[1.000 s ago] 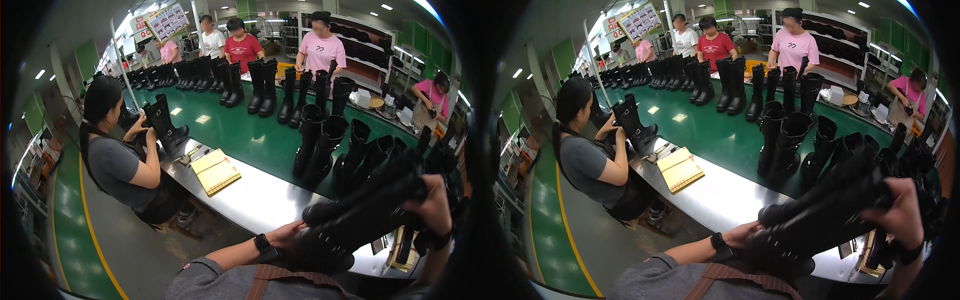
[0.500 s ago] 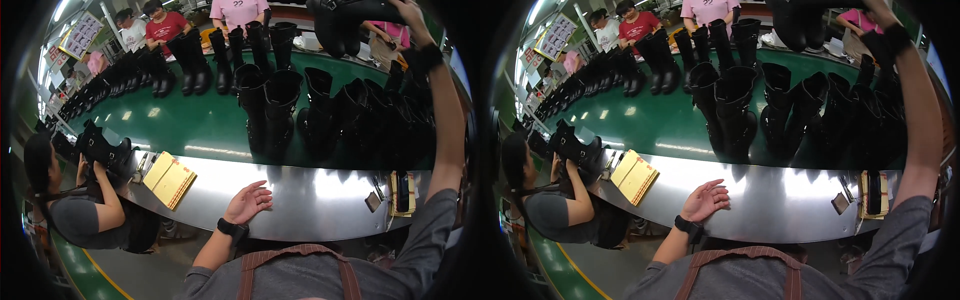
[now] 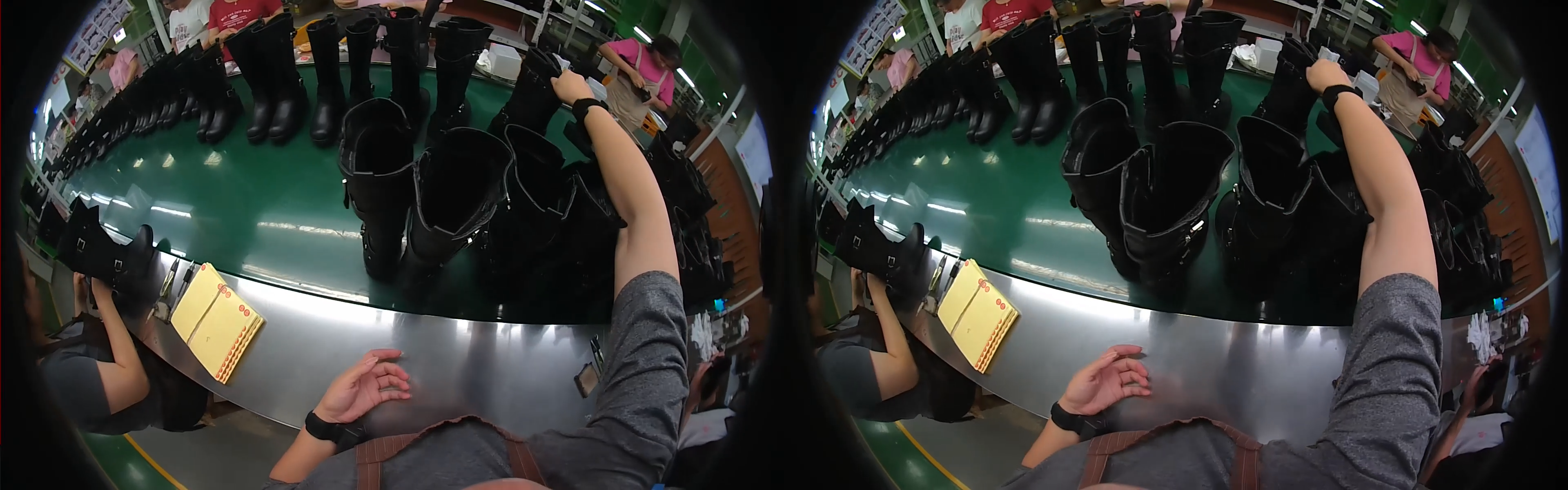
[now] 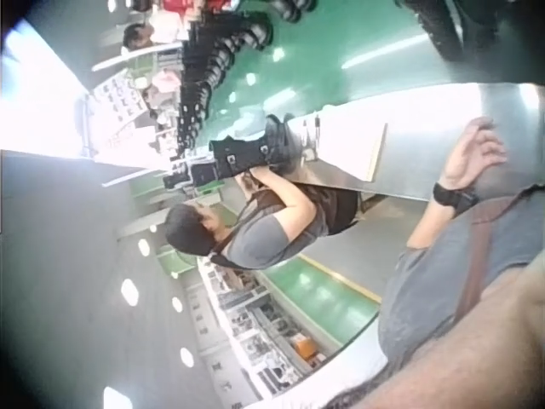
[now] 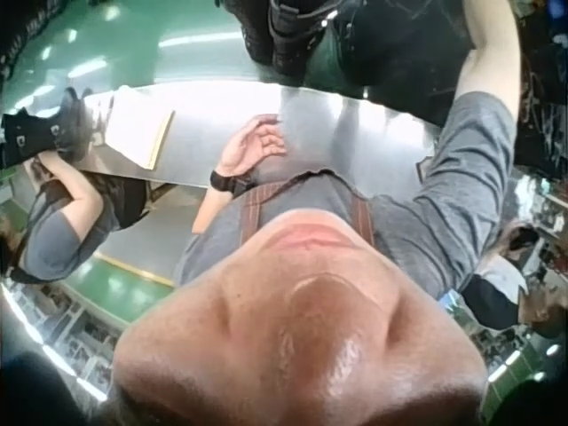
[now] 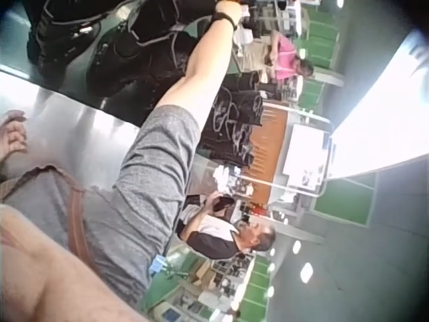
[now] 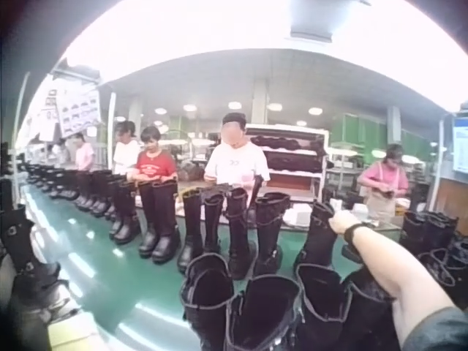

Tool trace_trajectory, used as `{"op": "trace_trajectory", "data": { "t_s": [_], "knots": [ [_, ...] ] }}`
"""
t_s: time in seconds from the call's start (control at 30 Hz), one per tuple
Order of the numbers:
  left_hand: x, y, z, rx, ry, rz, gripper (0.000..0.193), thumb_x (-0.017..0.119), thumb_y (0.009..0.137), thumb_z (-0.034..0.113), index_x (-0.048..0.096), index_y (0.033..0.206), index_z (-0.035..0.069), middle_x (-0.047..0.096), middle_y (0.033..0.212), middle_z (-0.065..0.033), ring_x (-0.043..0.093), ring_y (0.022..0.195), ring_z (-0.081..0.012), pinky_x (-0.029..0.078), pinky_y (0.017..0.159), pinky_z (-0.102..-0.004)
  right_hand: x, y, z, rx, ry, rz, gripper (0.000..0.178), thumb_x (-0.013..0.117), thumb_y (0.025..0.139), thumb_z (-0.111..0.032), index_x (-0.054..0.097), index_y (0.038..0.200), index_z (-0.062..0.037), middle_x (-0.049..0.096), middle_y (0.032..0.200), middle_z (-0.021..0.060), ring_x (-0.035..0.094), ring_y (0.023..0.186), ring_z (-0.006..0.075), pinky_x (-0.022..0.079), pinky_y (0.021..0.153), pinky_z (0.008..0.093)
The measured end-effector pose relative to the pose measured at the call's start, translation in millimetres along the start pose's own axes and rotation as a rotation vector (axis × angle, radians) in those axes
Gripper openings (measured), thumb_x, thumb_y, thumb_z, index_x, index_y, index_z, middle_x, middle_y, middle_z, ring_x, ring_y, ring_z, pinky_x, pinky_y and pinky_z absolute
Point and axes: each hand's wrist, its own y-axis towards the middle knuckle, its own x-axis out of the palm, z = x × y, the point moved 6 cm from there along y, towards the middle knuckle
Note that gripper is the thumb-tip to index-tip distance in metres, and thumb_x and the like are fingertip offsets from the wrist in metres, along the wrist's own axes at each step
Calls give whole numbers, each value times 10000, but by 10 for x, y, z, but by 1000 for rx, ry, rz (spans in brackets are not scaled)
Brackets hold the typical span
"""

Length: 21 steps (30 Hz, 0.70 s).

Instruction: The recorder is inspecting and organizing pairs of black boots on a factory conveyor belt.

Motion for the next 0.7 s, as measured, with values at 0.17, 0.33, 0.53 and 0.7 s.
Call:
{"op": "trace_trajectory", "data": {
  "t_s": [0.17, 0.33, 0.53, 0.7],
  "knots": [
    [15, -3, -5, 10, 17, 21, 422, 351, 1013, 290, 436, 1311, 4, 592, 1086, -208, 579, 1046, -333, 460, 946, -490, -239, -14, 52, -36, 68, 63, 581, 580, 851, -483, 632, 1124, 28, 633, 1134, 244, 591, 1095, 396, 462, 947, 435],
    [33, -2, -10, 44, 55, -42, 426, 344, 1015, 292, 440, 1311, 0, 599, 1086, -209, 585, 1047, -318, 463, 947, -484, -1348, -749, -297, -313, 275, 119, 429, 658, 821, -395, 676, 1082, -55, 697, 1022, 132, 669, 936, 293, 514, 841, 359],
    [6, 27, -26, 54, 78, -104, 428, 343, 1019, 297, 443, 1309, -2, 614, 1092, -193, 608, 1028, -291, 478, 947, -478, -2574, -3384, -1070, -982, 733, 117, 226, 697, 840, -151, 688, 1037, -41, 681, 841, 23, 618, 729, 87, 483, 664, 244],
    [-29, 25, -32, 98, 81, -113, 419, 351, 1018, 284, 441, 1312, -2, 622, 1086, -195, 624, 1014, -300, 501, 932, -481, -3134, -5122, -1123, -1337, 1293, -124, 223, 712, 791, -41, 701, 976, -165, 697, 975, 80, 647, 738, 164, 470, 691, 294]
  ]
}}
